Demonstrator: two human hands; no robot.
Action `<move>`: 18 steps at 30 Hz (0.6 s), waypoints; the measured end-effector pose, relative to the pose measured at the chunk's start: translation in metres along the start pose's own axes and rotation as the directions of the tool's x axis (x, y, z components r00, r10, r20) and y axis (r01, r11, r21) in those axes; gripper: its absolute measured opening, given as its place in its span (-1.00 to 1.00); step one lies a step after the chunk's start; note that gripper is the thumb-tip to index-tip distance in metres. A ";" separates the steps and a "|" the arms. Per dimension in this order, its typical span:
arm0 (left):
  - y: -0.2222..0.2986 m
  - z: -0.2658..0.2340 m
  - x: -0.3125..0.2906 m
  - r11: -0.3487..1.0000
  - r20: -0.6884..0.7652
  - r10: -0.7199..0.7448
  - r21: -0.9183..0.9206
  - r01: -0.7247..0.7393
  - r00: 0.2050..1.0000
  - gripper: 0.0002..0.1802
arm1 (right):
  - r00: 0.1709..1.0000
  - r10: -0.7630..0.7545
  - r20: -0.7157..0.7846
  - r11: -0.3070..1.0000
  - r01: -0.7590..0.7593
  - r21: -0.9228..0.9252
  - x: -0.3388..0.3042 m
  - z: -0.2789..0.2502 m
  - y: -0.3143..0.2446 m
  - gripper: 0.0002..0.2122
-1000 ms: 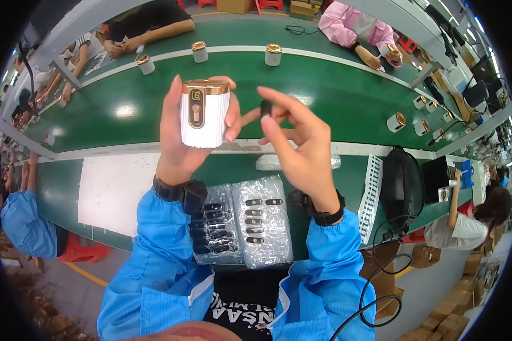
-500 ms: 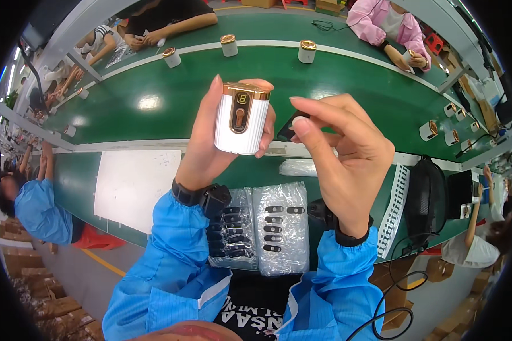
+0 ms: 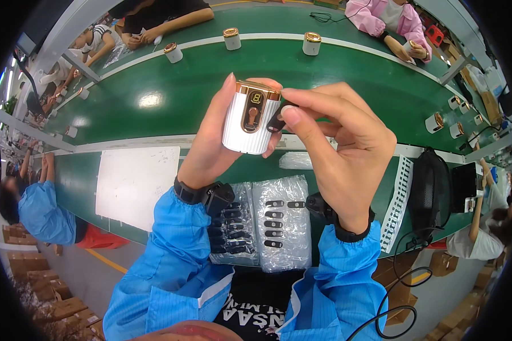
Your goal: The recorder is assembling small electronic device components, specifically attaching decorative or functional trim pieces to white plastic housings on a manufacturing assembly line.
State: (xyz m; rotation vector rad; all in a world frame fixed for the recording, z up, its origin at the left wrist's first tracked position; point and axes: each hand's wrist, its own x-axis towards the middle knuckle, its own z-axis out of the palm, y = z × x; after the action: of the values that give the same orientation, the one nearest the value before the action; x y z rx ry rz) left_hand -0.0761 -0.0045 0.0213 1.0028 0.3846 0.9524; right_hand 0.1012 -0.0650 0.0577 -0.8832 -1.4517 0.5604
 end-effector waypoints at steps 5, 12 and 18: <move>-0.001 0.001 0.000 1.000 -0.032 -0.014 0.023 0.015 0.999 -0.31 | 0.997 -0.041 0.061 0.998 0.044 -0.048 -0.001 0.004 0.004 -0.79; -0.006 -0.001 0.004 0.999 -0.029 0.011 0.046 -0.009 1.000 -0.37 | 0.997 -0.055 0.046 0.998 0.056 -0.027 0.003 0.012 0.008 -0.80; -0.007 -0.001 0.005 0.998 -0.036 0.004 0.063 -0.002 0.999 -0.39 | 0.997 -0.069 0.025 0.996 0.070 -0.053 0.003 0.013 0.009 -0.79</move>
State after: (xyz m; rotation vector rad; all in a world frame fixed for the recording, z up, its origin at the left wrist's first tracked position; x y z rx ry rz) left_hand -0.0706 -0.0010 0.0155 1.0444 0.4453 0.9668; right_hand 0.0902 -0.0549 0.0510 -0.8675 -1.5181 0.4833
